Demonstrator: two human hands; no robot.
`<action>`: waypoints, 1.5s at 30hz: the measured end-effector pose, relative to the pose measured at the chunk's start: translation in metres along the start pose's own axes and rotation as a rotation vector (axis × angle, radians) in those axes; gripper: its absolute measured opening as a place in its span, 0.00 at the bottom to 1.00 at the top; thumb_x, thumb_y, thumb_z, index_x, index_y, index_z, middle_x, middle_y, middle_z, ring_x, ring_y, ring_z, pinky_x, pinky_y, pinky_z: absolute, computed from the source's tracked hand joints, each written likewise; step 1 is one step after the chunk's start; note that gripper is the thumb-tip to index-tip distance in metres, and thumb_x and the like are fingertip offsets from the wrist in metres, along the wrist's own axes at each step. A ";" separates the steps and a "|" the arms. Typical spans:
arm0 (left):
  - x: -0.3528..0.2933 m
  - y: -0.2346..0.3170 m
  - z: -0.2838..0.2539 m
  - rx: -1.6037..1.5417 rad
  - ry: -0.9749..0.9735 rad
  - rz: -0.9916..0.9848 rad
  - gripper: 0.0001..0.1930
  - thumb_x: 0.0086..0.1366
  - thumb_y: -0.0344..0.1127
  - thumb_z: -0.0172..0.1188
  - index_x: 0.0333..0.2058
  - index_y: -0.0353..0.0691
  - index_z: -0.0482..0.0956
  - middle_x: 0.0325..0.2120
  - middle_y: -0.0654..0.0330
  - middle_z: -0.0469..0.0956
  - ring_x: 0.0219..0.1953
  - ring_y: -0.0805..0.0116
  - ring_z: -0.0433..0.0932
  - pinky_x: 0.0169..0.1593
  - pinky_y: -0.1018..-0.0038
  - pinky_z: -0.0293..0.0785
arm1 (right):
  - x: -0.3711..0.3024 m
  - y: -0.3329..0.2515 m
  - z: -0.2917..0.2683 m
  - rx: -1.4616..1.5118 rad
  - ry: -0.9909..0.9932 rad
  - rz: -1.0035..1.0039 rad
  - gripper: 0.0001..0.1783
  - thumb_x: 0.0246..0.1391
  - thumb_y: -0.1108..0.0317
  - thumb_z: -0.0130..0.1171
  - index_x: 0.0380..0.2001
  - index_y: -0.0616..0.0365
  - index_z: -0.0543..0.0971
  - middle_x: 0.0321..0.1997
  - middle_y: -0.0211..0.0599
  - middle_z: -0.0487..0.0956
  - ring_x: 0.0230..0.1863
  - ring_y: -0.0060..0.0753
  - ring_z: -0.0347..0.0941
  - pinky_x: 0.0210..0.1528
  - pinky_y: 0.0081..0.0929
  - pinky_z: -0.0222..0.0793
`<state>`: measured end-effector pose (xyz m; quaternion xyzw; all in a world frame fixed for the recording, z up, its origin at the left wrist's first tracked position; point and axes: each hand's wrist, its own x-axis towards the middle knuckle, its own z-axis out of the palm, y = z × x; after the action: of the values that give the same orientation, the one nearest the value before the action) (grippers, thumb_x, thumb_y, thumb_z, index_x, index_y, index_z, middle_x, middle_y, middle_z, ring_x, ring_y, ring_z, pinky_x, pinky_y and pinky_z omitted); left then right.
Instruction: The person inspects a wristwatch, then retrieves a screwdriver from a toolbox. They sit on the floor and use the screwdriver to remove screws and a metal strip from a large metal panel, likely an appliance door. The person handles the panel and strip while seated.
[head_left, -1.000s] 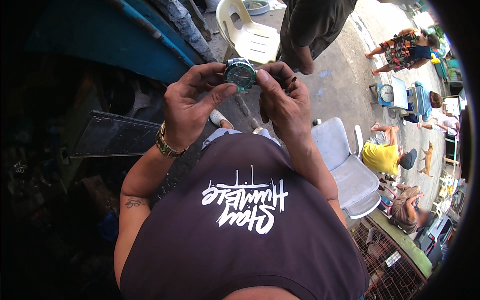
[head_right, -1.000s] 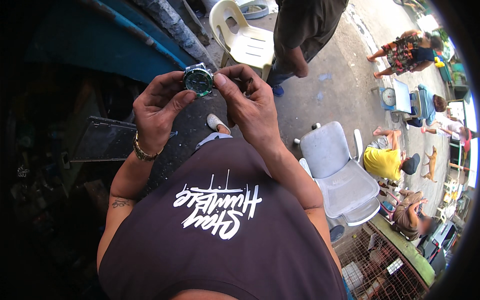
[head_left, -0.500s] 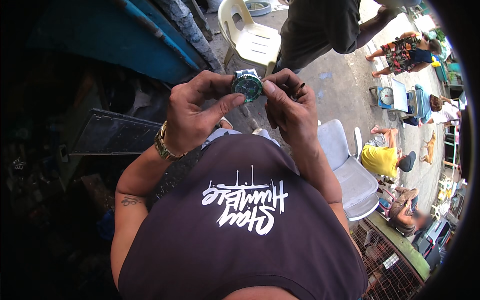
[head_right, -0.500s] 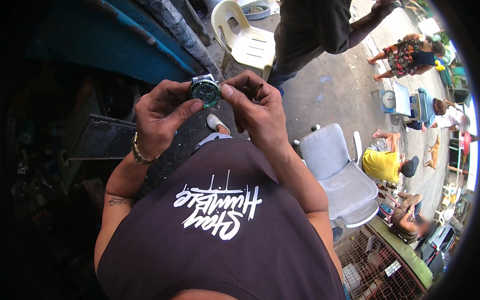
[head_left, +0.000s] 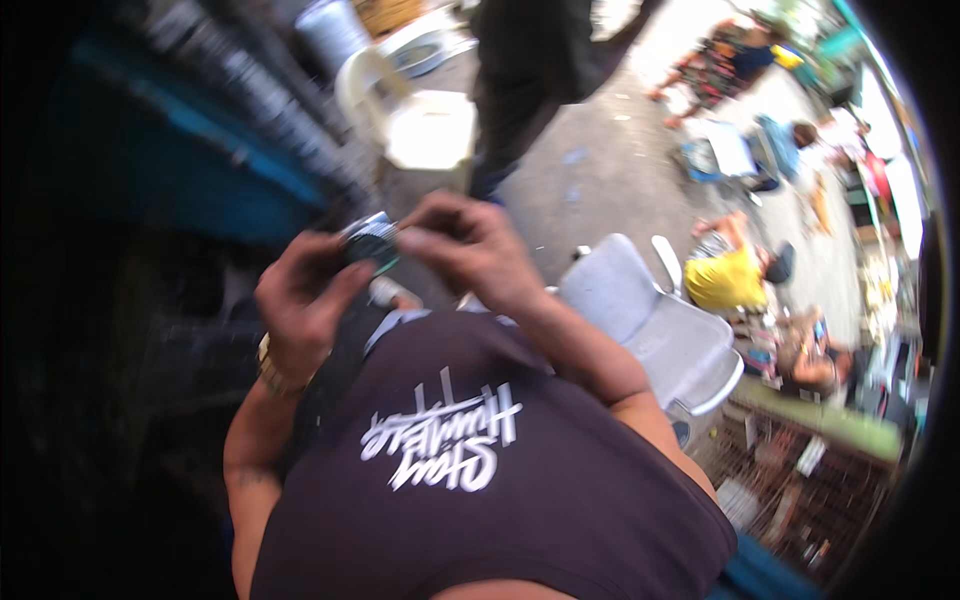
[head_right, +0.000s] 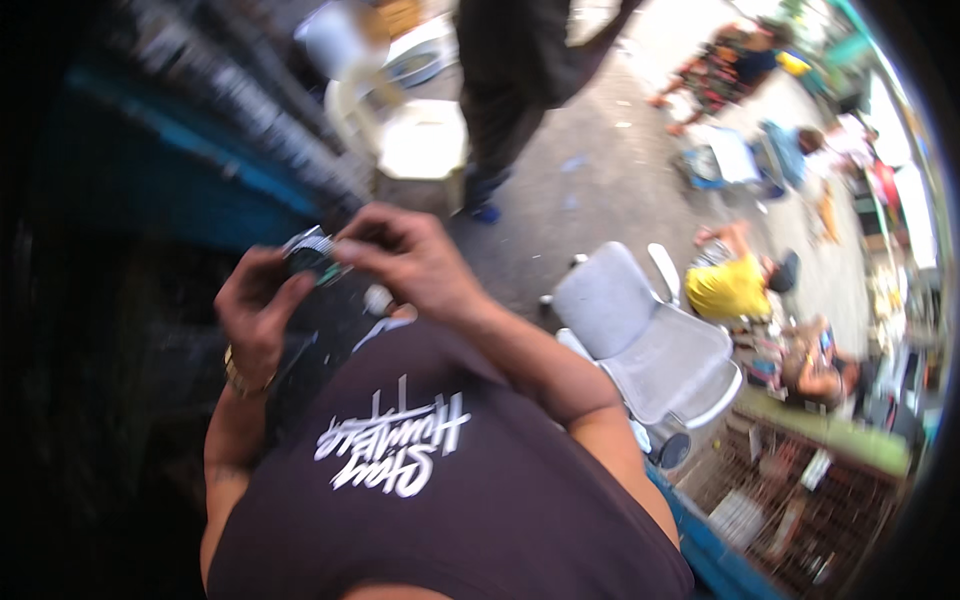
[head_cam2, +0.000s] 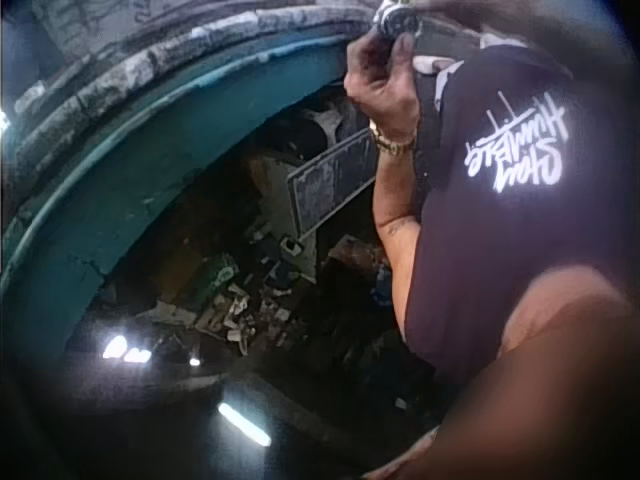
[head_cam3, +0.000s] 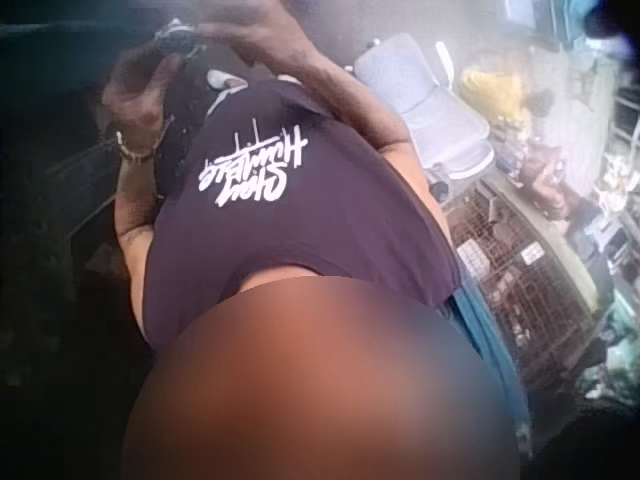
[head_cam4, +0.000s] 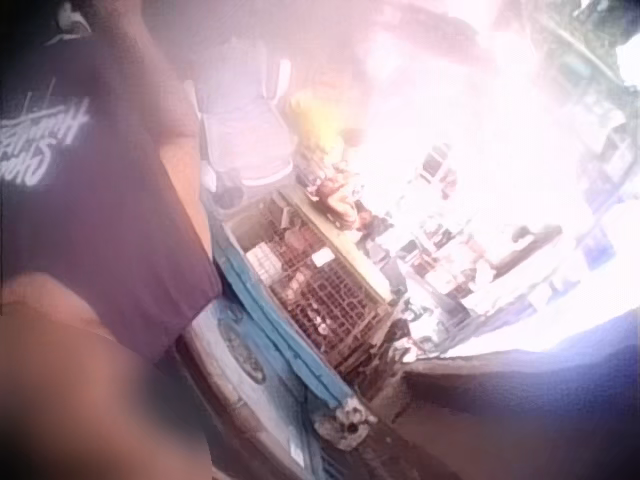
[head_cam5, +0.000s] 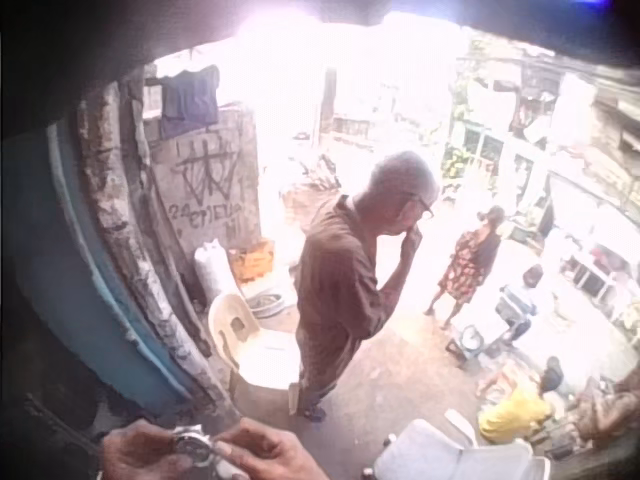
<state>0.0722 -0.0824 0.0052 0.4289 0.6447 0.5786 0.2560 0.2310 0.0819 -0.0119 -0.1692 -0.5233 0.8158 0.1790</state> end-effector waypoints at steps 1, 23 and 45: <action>-0.001 0.000 0.000 0.009 0.037 -0.027 0.12 0.61 0.18 0.66 0.44 0.30 0.78 0.40 0.58 0.82 0.42 0.72 0.80 0.47 0.76 0.76 | 0.002 -0.001 0.000 -0.090 -0.007 -0.055 0.10 0.62 0.63 0.64 0.39 0.58 0.81 0.23 0.21 0.75 0.19 0.10 0.62 0.19 0.15 0.54; -0.097 -0.020 -0.096 -0.176 0.417 0.030 0.12 0.69 0.25 0.60 0.49 0.29 0.77 0.42 0.54 0.81 0.41 0.70 0.81 0.45 0.74 0.80 | 0.009 0.065 0.152 0.080 -0.139 -0.232 0.18 0.64 0.67 0.62 0.53 0.67 0.78 0.44 0.36 0.84 0.44 0.20 0.77 0.48 0.23 0.74; -0.289 -0.035 -0.295 -0.159 0.508 0.047 0.10 0.68 0.24 0.59 0.46 0.27 0.76 0.41 0.53 0.81 0.39 0.69 0.80 0.41 0.76 0.76 | -0.046 0.154 0.406 -0.203 -0.123 -0.315 0.13 0.61 0.71 0.63 0.46 0.66 0.81 0.36 0.43 0.85 0.38 0.25 0.81 0.43 0.25 0.77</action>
<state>-0.0363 -0.4822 -0.0183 0.2634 0.6308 0.7222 0.1055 0.0658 -0.3213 0.0118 -0.0522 -0.6330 0.7294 0.2541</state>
